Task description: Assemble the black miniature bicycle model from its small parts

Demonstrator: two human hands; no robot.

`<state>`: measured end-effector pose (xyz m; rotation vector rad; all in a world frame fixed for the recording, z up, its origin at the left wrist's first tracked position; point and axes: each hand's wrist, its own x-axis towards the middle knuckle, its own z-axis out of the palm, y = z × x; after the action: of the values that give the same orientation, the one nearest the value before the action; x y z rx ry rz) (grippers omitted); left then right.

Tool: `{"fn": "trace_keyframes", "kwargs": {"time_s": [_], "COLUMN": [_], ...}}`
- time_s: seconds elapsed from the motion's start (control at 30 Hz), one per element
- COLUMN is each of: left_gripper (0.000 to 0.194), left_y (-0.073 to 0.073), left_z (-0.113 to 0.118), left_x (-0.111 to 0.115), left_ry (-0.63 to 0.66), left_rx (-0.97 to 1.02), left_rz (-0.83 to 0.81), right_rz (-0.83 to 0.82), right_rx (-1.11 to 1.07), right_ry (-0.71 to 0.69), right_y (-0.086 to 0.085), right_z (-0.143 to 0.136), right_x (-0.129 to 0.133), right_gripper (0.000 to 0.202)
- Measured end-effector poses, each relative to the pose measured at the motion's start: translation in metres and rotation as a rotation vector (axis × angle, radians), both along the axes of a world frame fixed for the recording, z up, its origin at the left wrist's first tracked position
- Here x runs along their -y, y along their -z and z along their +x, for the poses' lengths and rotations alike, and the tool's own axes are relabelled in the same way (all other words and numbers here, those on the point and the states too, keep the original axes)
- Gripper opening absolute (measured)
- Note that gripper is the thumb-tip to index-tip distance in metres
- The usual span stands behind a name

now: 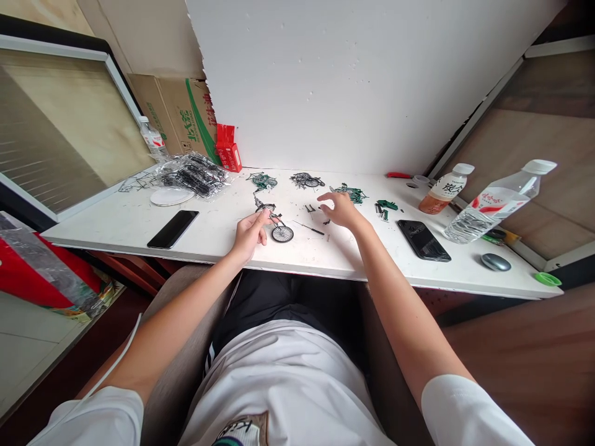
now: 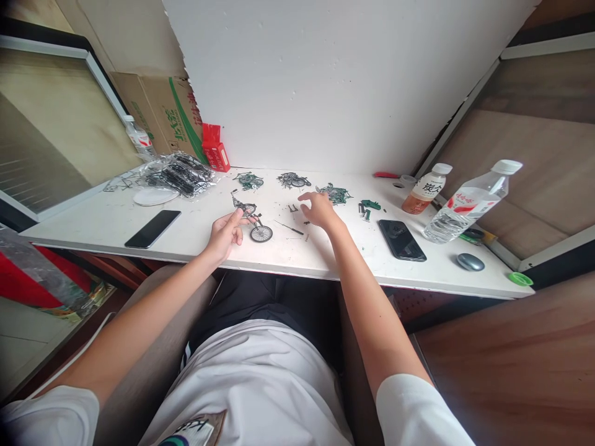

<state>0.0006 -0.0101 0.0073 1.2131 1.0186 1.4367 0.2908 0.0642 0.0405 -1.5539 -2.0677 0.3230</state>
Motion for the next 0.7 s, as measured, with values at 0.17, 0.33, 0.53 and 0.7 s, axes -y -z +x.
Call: {"fn": "trace_keyframes", "kwargs": {"time_s": [0.17,0.33,0.53,0.7], "left_gripper": [0.065,0.065,0.064,0.064], "left_y": [0.001,0.001,0.001,0.001], "left_z": [0.001,0.001,0.0,0.001], "left_x": [0.0,-0.001,0.0,-0.001], "left_ry": [0.003,0.006,0.015,0.008], "left_rx": [-0.002,-0.006,-0.01,-0.013], "left_rz": [-0.004,-0.01,-0.006,0.0], "right_rz": [-0.175,-0.13,-0.103,-0.036], "right_rx": [0.044,0.044,0.022,-0.038], "right_ry": [-0.098,-0.1,-0.106,-0.144], "right_y": [0.014,0.02,0.02,0.023], "right_z": [-0.004,-0.009,-0.009,-0.009], "right_x": [0.001,-0.001,-0.001,-0.005], "right_gripper": [0.055,0.053,0.049,0.046]}}
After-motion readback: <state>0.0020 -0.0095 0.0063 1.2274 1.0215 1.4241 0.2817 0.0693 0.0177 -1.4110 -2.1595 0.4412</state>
